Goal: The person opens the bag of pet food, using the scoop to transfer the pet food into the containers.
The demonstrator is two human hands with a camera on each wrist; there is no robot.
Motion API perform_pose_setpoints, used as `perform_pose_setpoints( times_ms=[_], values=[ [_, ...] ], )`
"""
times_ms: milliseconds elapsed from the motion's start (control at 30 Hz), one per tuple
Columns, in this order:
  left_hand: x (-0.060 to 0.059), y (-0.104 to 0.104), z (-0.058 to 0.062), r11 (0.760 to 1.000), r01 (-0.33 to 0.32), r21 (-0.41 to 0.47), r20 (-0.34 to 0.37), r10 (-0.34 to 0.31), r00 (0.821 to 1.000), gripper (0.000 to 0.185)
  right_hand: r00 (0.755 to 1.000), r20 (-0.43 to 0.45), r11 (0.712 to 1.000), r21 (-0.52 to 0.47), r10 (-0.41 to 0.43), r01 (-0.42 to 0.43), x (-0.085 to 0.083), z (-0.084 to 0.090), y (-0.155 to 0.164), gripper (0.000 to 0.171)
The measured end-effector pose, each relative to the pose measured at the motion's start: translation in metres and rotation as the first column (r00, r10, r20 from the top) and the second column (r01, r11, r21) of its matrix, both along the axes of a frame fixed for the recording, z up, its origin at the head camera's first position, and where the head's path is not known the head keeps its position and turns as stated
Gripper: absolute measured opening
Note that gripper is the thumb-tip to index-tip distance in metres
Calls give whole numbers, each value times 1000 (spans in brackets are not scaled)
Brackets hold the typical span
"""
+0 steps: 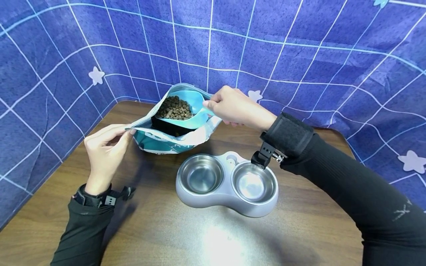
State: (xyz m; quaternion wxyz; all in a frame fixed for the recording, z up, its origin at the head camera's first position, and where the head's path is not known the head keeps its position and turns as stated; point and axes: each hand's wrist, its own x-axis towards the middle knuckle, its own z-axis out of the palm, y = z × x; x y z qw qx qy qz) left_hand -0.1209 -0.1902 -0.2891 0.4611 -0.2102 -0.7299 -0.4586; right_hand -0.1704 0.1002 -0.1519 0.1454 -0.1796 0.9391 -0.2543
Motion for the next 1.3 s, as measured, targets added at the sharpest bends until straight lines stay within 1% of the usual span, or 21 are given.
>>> perform_pose_setpoints(
  times_ms=[233, 400, 567, 767, 900, 1100, 1233, 1300],
  values=[
    [-2, 0, 0, 1000, -14, -4, 24, 14, 1000, 10, 1000, -5, 997, -80, 18, -19, -5, -8, 6, 37],
    [-2, -1, 0, 1000, -14, 2, 22, 13, 1000, 9, 1000, 23, 996, -84, 8, -6, -8, -9, 8, 40],
    [-2, -1, -1, 1000, -3, 10, 15, 3, 1000, 8, 999, 38, 993, -112, 35, -30, -11, -9, 8, 44],
    [-3, -1, 0, 1000, 3, 7, 11, -3, 1000, 8, 998, 61, 995, -100, 18, -11, -12, -4, 7, 44],
    [-3, 0, 1, 1000, 7, 2, 15, -7, 1000, 10, 999, 33, 995, -97, 18, -15, -10, -2, 7, 45],
    [-2, 2, 2, 1000, 19, -4, 24, -18, 1000, 11, 1000, 9, 996, -92, -4, 4, -6, -1, 7, 44],
    [-2, 2, 1, 1000, 20, -7, 19, -20, 1000, 12, 1000, 15, 995, -95, -1, 3, -6, -1, 7, 46],
    [-1, 2, 1, 1000, 26, -6, 15, -26, 1000, 11, 999, 32, 995, -104, -7, 10, -6, -1, 7, 48]
  ],
)
